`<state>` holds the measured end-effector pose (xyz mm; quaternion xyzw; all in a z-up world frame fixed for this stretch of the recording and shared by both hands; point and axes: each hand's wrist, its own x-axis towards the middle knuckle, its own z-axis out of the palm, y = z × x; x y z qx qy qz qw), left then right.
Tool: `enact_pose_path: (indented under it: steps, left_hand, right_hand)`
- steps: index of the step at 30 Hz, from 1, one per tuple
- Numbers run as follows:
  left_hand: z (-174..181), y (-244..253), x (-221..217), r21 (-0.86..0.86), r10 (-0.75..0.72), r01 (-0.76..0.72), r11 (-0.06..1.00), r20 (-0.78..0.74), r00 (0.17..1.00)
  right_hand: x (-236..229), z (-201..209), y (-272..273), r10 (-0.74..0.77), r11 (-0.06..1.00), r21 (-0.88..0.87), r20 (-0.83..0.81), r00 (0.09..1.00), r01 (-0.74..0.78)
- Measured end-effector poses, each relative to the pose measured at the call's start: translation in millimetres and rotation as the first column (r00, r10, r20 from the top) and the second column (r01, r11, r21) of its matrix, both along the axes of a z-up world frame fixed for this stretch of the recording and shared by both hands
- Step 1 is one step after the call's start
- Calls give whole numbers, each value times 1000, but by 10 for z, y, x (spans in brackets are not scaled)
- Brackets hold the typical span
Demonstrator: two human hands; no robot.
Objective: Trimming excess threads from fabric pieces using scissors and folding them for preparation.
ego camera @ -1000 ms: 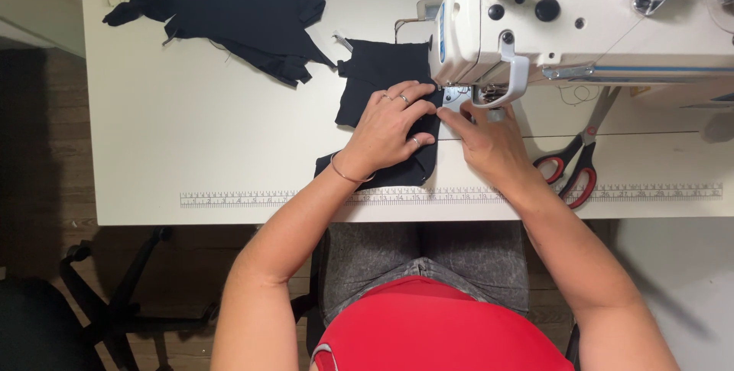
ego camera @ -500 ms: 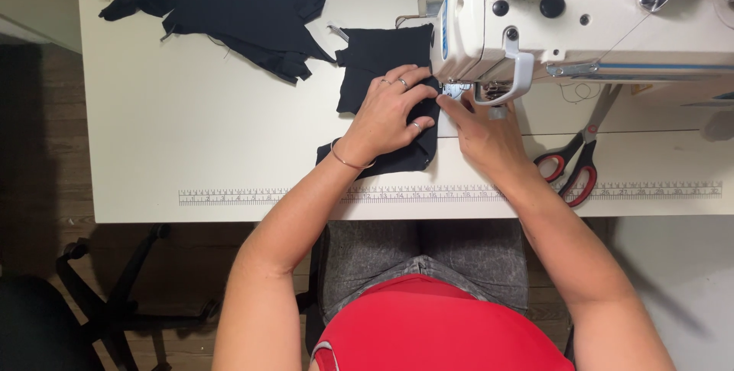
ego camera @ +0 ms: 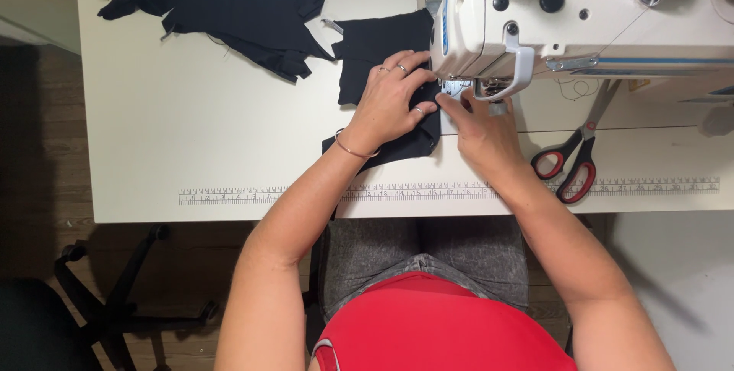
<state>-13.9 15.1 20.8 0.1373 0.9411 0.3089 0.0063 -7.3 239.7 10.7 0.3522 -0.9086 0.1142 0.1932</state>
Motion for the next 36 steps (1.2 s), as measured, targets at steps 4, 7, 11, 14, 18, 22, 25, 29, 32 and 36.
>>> enact_pose_path:
  steps: [4, 7, 11, 14, 18, 22, 25, 29, 32, 36]
  left_hand:
    - [-20, -9, -73, -17, 12, -13, 1000, -19, 1000]
    - [16, -30, -148, -105, 33, -37, 994, -35, 999]
    - [47, -46, -167, -165, 42, -79, 983, -220, 975]
    - [-26, -87, -237, -222, 59, -116, 968, -246, 967]
    - [-89, -87, -263, -234, 109, -171, 957, -253, 961]
    - [-124, -123, -315, -252, 123, -185, 950, -244, 962]
    - [-133, -190, -321, -252, 148, -216, 943, -263, 953]
    - [-107, -283, -309, -255, 179, -248, 935, -266, 947]
    - [-121, -301, -285, -244, 197, -264, 933, -265, 944]
    - [-66, -339, -165, -221, 227, -291, 931, -275, 934]
  right_hand:
    - [153, 94, 150, -82, 995, 62, 121, 989, 75]
    - [375, 403, 445, -191, 952, 243, 1, 982, 185]
    - [816, 381, 1001, -395, 885, -166, 225, 891, 434]
    - [957, 339, 1286, -479, 854, -111, 212, 852, 508]
    - [997, 606, 1454, -624, 773, 138, 339, 704, 619]
    - [923, 956, 1419, -729, 684, 397, 422, 540, 612]
    - [844, 1117, 1322, -818, 575, 584, 406, 407, 573]
    - [810, 1103, 1356, -783, 616, 623, 416, 463, 482]
    - [834, 997, 1390, -589, 755, 368, 744, 316, 542]
    - [1017, 562, 1164, 282, 637, -200, 959, 16, 745]
